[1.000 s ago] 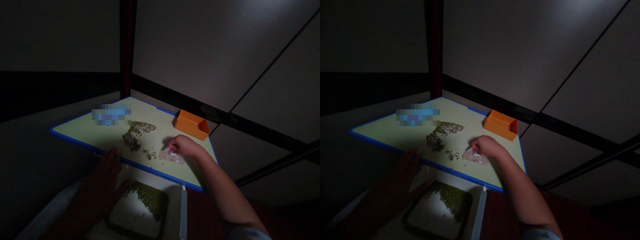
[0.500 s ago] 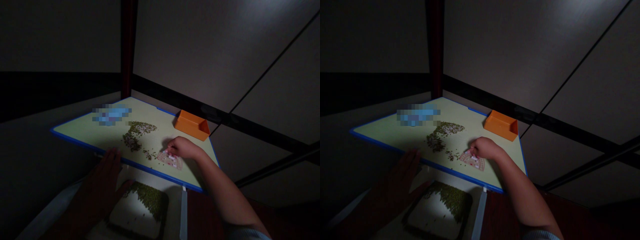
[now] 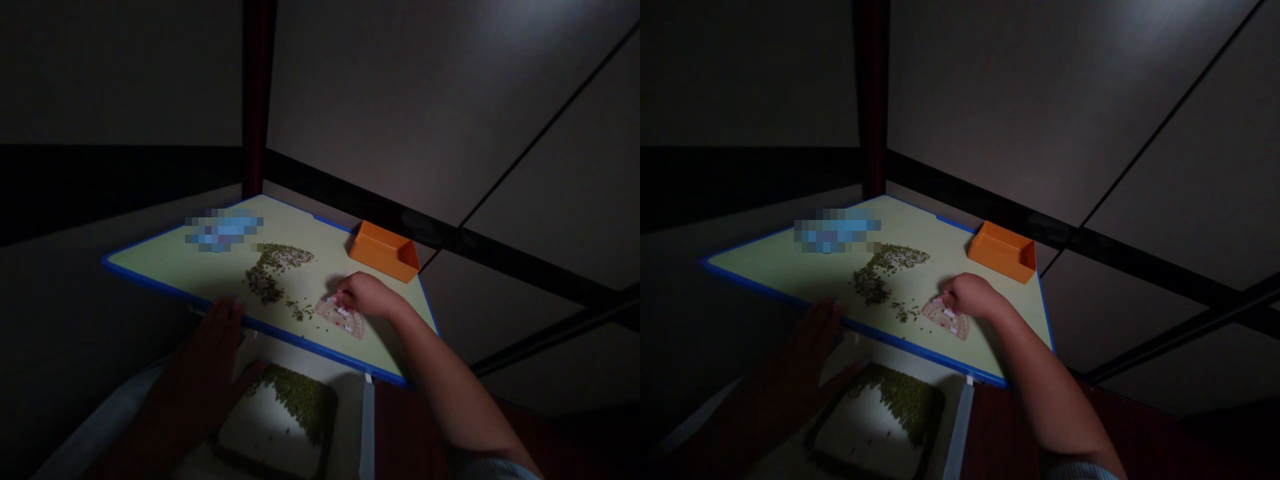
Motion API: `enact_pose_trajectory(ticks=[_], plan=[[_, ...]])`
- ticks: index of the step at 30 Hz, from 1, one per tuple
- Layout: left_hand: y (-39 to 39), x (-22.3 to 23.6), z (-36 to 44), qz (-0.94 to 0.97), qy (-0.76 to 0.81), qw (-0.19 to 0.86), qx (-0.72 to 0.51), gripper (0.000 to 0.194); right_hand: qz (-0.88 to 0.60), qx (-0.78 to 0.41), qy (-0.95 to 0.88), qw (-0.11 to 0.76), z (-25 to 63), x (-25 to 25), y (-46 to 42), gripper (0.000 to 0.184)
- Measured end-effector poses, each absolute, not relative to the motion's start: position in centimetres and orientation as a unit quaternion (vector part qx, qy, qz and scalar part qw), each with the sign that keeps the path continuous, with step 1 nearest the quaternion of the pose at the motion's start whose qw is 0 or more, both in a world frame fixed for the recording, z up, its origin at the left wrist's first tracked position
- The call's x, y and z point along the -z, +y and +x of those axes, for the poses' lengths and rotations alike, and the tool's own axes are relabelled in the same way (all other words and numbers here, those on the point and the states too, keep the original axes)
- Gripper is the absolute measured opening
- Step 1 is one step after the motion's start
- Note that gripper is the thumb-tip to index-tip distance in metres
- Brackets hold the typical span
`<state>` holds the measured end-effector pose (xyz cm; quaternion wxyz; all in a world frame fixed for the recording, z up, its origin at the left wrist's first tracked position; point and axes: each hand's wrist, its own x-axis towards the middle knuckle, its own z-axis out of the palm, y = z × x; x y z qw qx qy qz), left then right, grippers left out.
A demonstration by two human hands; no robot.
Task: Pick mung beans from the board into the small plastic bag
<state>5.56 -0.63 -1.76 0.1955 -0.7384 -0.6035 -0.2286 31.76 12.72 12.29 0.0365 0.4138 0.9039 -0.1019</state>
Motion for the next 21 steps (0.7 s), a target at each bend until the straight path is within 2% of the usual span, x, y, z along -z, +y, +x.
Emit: enact_pose_trajectory(ticks=[12,21], plan=[[-0.8,1.5,5.5,-0.739,-0.616,0.138,0.234,0.087,0.453,0.013,0.891,0.038,31.1,-11.6,12.7,0.025],[-0.7,1.4,5.9,-0.733,-0.616,0.186,0.222,0.083,0.509,-0.034,0.86,-0.005,30.4,-10.9,12.7,0.035]])
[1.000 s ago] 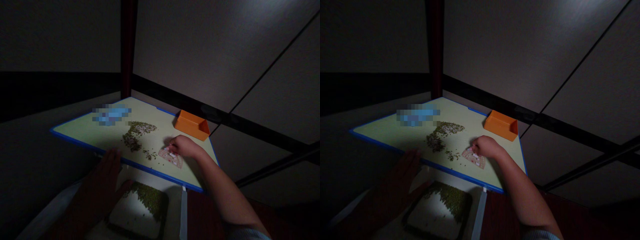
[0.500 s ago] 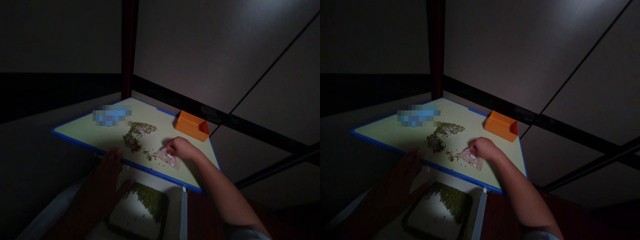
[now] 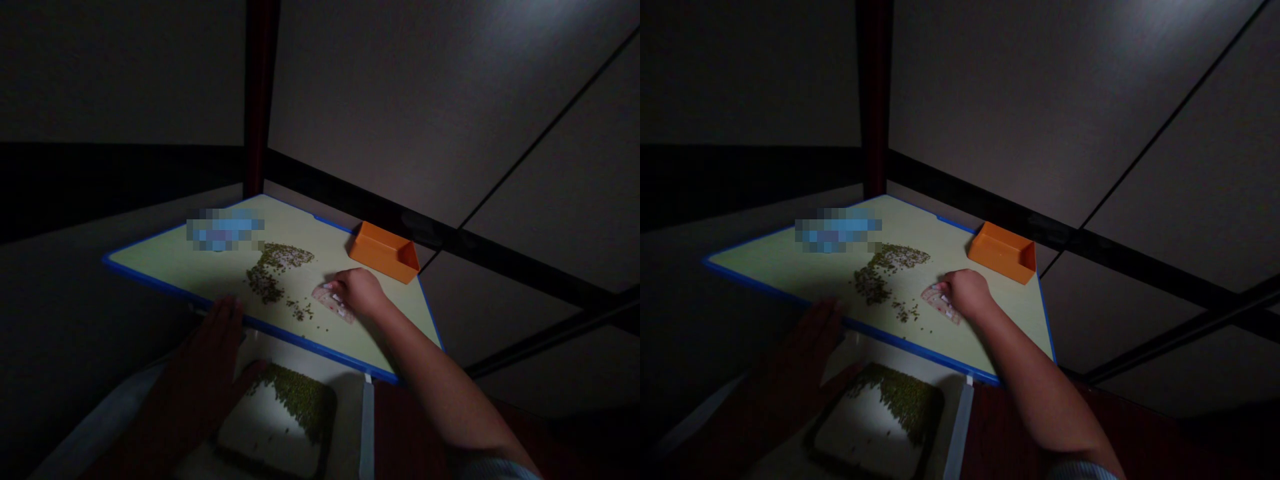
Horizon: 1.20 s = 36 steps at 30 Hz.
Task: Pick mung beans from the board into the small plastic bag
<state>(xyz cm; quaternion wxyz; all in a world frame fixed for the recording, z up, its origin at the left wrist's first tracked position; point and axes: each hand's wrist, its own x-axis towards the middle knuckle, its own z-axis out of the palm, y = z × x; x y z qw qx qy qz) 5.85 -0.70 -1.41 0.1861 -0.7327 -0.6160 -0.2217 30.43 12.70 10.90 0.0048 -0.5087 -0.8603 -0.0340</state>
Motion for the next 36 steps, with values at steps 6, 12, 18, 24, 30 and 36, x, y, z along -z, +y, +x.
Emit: enact_pose_trajectory(ticks=[6,12,18,24,30,36], plan=[[-0.6,1.5,5.9,-0.731,-0.619,0.179,0.225,0.084,-0.492,0.101,-0.864,0.028,28.8,-9.7,12.5,0.033],[-0.5,1.7,5.9,-0.727,-0.624,0.163,0.237,0.084,-0.418,0.136,-0.897,0.041,28.7,-9.3,13.4,0.035],[-0.7,1.3,6.0,-0.724,-0.637,0.136,0.227,0.086,-0.336,0.117,-0.932,0.066,29.6,-8.9,14.1,0.038],[-0.8,1.2,6.0,-0.726,-0.641,0.125,0.216,0.086,-0.296,0.071,-0.951,0.06,30.3,-9.3,14.0,0.037],[-0.8,1.4,6.0,-0.724,-0.645,0.127,0.21,0.088,-0.289,0.01,-0.956,0.041,31.1,-10.2,13.6,0.037],[-0.8,1.3,6.0,-0.728,-0.635,0.143,0.215,0.089,-0.319,-0.036,-0.947,0.021,31.8,-11.0,13.3,0.032]])
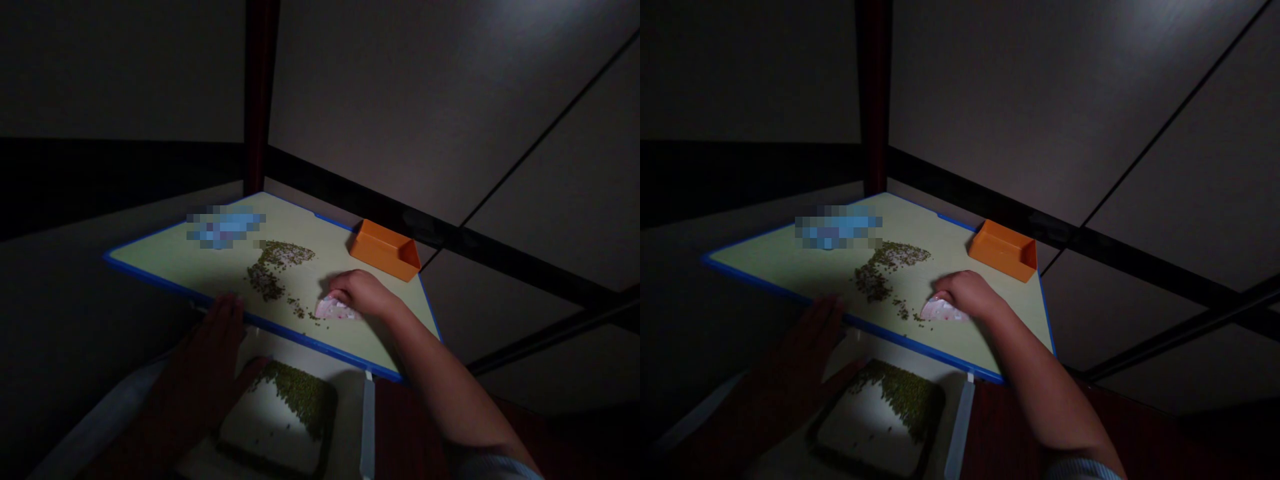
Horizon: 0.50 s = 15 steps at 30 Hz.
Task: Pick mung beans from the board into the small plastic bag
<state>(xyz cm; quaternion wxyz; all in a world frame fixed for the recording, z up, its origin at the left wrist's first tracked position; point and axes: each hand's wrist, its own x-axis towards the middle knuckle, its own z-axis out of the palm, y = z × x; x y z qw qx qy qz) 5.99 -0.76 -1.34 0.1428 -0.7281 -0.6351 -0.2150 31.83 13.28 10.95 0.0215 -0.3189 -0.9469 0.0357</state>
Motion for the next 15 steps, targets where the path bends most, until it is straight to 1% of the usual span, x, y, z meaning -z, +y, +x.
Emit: enact_pose_trajectory(ticks=[5,9,15], plan=[[-0.9,1.1,6.0,-0.728,-0.638,0.136,0.212,0.087,-0.36,-0.086,-0.929,0.014,32.6,-11.9,13.3,0.02],[-0.9,1.0,6.0,-0.726,-0.644,0.131,0.2,0.085,-0.382,-0.11,-0.917,0.006,33.1,-12.4,13.5,0.017],[-0.8,1.4,5.9,-0.728,-0.642,0.13,0.204,0.085,-0.372,-0.187,-0.909,-0.025,32.9,-12.5,13.4,0.012]])
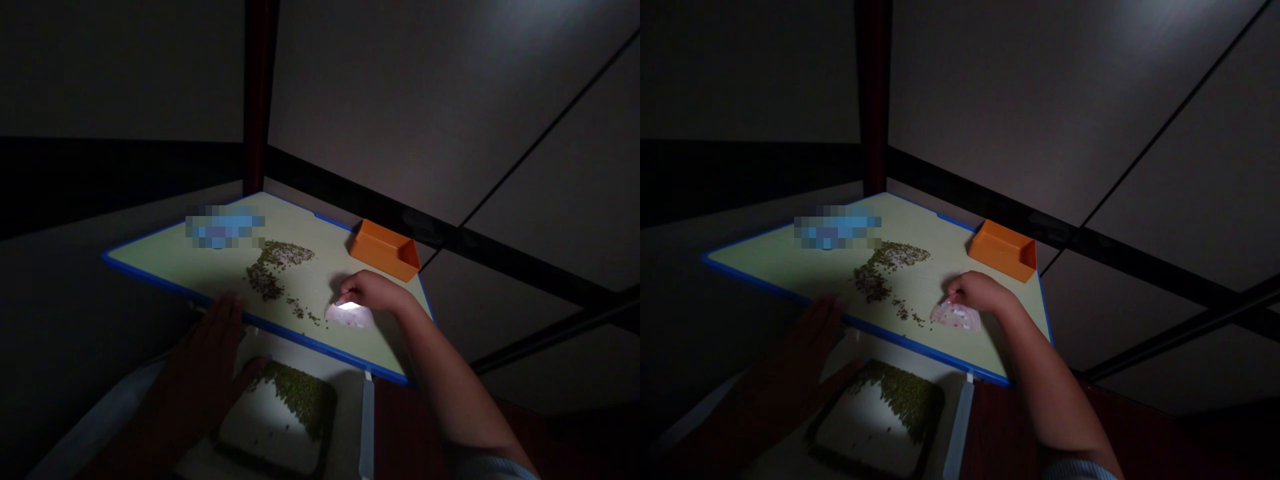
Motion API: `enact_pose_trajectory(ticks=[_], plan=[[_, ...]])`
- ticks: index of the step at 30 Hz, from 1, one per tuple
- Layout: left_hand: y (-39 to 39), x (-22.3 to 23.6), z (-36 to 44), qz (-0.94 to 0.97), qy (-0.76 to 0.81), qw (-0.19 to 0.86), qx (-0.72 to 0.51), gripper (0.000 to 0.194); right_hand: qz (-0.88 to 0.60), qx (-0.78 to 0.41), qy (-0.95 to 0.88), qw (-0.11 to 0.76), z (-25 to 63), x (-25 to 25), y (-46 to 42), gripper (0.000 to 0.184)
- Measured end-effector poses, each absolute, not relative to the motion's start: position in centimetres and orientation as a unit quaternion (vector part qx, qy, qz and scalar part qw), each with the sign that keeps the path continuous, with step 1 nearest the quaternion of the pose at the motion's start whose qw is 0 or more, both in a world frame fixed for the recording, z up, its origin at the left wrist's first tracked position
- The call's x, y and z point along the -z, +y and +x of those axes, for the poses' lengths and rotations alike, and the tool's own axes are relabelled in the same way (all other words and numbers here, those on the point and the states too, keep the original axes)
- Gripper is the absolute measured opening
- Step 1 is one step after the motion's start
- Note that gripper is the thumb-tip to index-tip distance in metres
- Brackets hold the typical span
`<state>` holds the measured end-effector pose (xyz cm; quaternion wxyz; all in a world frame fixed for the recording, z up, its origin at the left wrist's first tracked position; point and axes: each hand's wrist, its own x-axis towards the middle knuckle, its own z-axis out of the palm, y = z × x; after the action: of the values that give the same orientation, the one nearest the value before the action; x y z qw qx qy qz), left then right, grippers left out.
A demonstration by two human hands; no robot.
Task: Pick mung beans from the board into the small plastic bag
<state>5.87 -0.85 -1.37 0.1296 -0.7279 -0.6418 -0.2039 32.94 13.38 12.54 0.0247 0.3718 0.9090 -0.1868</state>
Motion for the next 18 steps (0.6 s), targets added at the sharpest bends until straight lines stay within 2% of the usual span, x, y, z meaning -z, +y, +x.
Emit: enact_pose_trajectory(ticks=[8,13,18], plan=[[-0.83,1.21,5.89,-0.73,-0.633,0.14,0.214,0.085,0.347,0.239,0.906,0.028,33.01,-12.31,13.43,0.014],[-0.71,1.51,5.85,-0.726,-0.642,0.117,0.216,0.088,0.365,0.197,0.91,0.003,32.84,-12.25,13.57,0.019],[-0.77,1.26,5.95,-0.721,-0.647,0.11,0.223,0.087,0.35,0.192,0.917,0.011,32.4,-12.06,13.14,0.016]])
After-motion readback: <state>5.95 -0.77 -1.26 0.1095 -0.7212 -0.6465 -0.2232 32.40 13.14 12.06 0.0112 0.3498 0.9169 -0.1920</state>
